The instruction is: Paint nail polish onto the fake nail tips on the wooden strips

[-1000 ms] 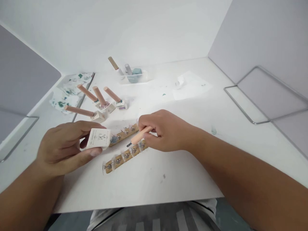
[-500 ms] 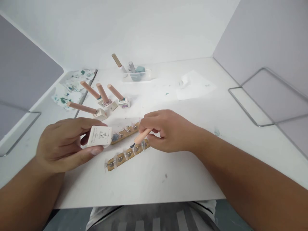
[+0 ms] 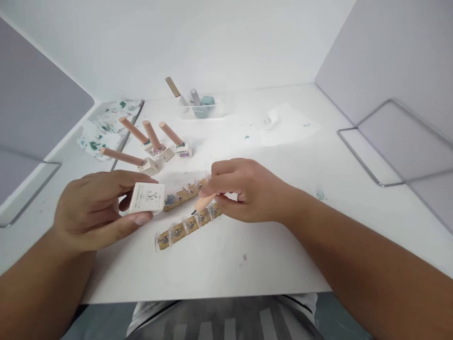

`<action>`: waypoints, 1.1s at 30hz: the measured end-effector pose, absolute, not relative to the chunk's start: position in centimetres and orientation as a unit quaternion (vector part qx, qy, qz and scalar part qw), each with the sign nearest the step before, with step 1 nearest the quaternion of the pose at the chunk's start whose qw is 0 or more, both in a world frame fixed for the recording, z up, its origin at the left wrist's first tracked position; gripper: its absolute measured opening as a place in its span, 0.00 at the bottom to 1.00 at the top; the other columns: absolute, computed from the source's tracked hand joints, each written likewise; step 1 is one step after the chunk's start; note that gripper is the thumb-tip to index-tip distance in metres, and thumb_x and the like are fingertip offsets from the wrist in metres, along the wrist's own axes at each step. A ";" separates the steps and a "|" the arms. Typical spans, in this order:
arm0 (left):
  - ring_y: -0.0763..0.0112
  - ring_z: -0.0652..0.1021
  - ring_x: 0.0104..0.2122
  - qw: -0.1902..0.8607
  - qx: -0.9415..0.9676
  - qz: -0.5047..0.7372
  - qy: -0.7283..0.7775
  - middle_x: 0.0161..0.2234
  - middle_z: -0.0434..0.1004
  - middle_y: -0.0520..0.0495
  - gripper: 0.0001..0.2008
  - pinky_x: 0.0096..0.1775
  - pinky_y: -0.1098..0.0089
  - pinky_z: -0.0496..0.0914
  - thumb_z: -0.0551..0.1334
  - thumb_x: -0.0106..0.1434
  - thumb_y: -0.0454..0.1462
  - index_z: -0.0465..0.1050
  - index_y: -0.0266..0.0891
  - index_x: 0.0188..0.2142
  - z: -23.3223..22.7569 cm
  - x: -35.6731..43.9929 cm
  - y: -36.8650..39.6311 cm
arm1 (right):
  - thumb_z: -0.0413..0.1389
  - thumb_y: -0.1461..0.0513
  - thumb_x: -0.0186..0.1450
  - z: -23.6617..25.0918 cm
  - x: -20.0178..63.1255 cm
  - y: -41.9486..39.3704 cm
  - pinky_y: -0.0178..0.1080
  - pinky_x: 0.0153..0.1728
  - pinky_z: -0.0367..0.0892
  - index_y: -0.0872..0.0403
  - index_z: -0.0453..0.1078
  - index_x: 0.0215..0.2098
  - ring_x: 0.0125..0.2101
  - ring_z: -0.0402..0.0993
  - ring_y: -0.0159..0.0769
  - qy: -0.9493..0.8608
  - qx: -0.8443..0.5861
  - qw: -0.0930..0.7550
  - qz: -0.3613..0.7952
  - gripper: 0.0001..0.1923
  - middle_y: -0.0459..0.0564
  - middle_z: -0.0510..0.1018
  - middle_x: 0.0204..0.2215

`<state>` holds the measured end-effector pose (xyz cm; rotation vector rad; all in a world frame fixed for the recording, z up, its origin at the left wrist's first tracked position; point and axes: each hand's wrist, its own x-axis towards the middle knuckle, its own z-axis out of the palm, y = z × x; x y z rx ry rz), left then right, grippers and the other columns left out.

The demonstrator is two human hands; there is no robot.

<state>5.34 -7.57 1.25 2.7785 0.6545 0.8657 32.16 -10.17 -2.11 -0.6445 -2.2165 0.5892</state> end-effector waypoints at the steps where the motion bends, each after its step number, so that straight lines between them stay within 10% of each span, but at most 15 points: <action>1: 0.78 0.64 0.14 0.080 0.929 0.289 0.217 0.16 0.64 0.57 0.10 0.17 0.75 0.58 0.61 0.62 0.41 0.69 0.38 0.38 1.2 5.3 -7.6 | 0.51 0.75 0.58 -2.0 32.1 -10.2 0.30 0.24 0.55 0.55 0.74 0.37 0.23 0.58 0.23 -0.870 -0.249 0.366 0.219 0.15 0.42 0.66 0.24; 33: 0.76 0.64 0.13 0.067 0.932 0.285 0.212 0.16 0.65 0.57 0.09 0.15 0.73 0.58 0.60 0.62 0.42 0.67 0.41 0.40 1.5 5.3 -7.5 | 0.51 0.75 0.58 -2.0 32.1 -10.0 0.30 0.24 0.54 0.57 0.72 0.37 0.22 0.58 0.22 -0.871 -0.281 0.361 0.180 0.14 0.42 0.66 0.24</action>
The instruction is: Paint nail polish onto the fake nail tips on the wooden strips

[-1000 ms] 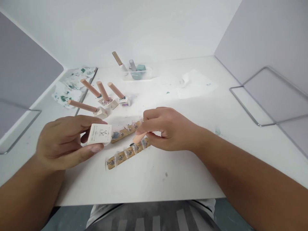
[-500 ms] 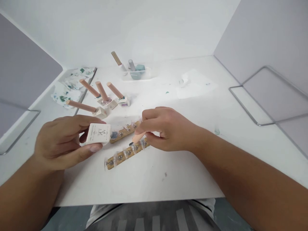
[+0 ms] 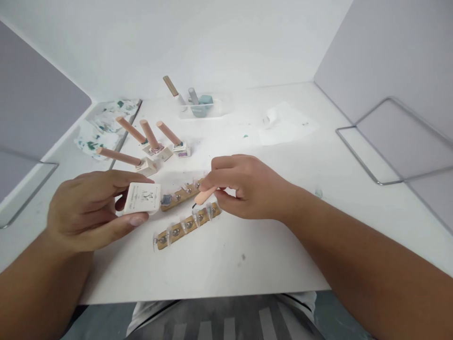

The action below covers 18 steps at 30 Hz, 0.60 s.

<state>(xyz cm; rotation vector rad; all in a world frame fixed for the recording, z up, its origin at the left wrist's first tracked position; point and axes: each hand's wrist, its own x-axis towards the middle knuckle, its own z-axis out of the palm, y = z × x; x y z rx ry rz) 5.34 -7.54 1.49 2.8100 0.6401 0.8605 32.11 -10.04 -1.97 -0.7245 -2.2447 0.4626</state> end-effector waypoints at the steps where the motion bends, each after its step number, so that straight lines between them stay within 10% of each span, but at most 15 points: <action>1: 0.76 0.64 0.13 0.067 0.931 0.286 0.215 0.16 0.64 0.57 0.09 0.15 0.72 0.58 0.60 0.62 0.43 0.67 0.42 0.40 1.5 5.3 -7.6 | 0.51 0.75 0.58 -2.0 32.1 -10.1 0.30 0.23 0.54 0.57 0.72 0.37 0.22 0.58 0.22 -0.868 -0.279 0.366 0.185 0.14 0.42 0.66 0.24; 18: 0.76 0.63 0.13 0.081 0.925 0.295 0.223 0.16 0.65 0.56 0.09 0.14 0.72 0.57 0.61 0.60 0.41 0.68 0.42 0.40 1.3 5.2 -7.6 | 0.50 0.74 0.56 -1.3 31.9 -10.7 0.32 0.26 0.54 0.55 0.72 0.35 0.22 0.55 0.25 -0.887 -0.265 0.339 0.164 0.15 0.41 0.62 0.22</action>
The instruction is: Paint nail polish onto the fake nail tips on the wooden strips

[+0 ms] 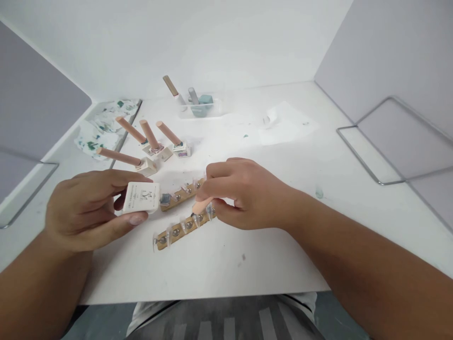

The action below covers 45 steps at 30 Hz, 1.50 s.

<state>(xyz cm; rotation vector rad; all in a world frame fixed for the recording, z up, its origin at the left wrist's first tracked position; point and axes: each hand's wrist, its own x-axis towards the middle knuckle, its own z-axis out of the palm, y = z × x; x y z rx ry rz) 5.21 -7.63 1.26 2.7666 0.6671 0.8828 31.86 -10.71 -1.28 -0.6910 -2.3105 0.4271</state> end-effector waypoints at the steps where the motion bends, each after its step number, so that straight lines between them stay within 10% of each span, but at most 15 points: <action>1: 0.76 0.63 0.13 0.076 0.926 0.298 0.218 0.16 0.65 0.56 0.10 0.14 0.72 0.57 0.61 0.61 0.41 0.68 0.41 0.40 1.3 5.2 -7.6 | 0.50 0.74 0.57 -1.2 31.8 -10.8 0.33 0.26 0.54 0.55 0.72 0.36 0.22 0.54 0.25 -0.892 -0.264 0.331 0.156 0.15 0.41 0.61 0.21; 45: 0.76 0.62 0.14 0.069 0.927 0.298 0.215 0.15 0.58 0.59 0.10 0.16 0.72 0.57 0.61 0.61 0.42 0.68 0.43 0.40 1.2 5.2 -7.4 | 0.47 0.75 0.51 -0.2 31.8 -11.4 0.33 0.29 0.56 0.55 0.70 0.29 0.21 0.57 0.24 -0.899 -0.235 0.275 0.247 0.15 0.39 0.63 0.20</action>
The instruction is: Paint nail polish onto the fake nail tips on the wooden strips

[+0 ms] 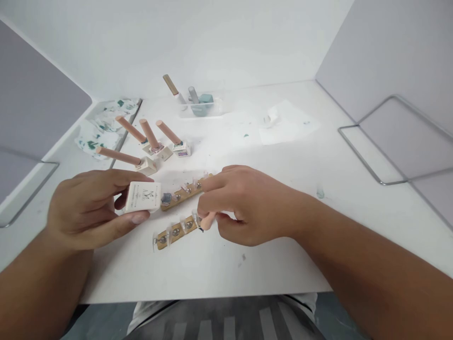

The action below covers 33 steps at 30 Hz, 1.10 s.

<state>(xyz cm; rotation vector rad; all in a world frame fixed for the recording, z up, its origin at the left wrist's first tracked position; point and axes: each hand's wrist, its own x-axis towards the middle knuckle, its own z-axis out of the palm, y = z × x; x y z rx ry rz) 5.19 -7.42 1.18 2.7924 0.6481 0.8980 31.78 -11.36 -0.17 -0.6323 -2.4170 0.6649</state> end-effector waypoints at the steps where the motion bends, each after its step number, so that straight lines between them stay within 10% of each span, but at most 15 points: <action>1: 0.76 0.62 0.14 0.068 0.928 0.297 0.214 0.15 0.58 0.58 0.10 0.16 0.72 0.57 0.61 0.61 0.42 0.68 0.42 0.40 1.2 5.2 -7.4 | 0.47 0.75 0.51 -0.2 31.8 -11.4 0.33 0.29 0.56 0.55 0.69 0.29 0.21 0.56 0.24 -0.899 -0.236 0.272 0.249 0.15 0.39 0.63 0.20; 18: 0.76 0.64 0.14 0.103 0.890 0.383 0.226 0.17 0.65 0.56 0.13 0.15 0.72 0.58 0.60 0.62 0.43 0.68 0.40 0.43 0.2 4.9 -7.9 | 0.54 0.71 0.59 -2.8 31.8 -10.3 0.33 0.28 0.68 0.53 0.73 0.36 0.26 0.71 0.27 -0.598 -0.363 0.485 0.525 0.10 0.43 0.74 0.25; 33: 0.75 0.68 0.17 0.115 0.874 0.402 0.248 0.22 0.70 0.52 0.16 0.17 0.72 0.64 0.60 0.62 0.43 0.67 0.37 0.47 -0.4 4.6 -8.1 | 0.55 0.71 0.60 -2.9 31.1 -10.3 0.28 0.27 0.69 0.53 0.74 0.36 0.26 0.74 0.25 -0.528 -0.300 0.493 0.623 0.10 0.43 0.78 0.27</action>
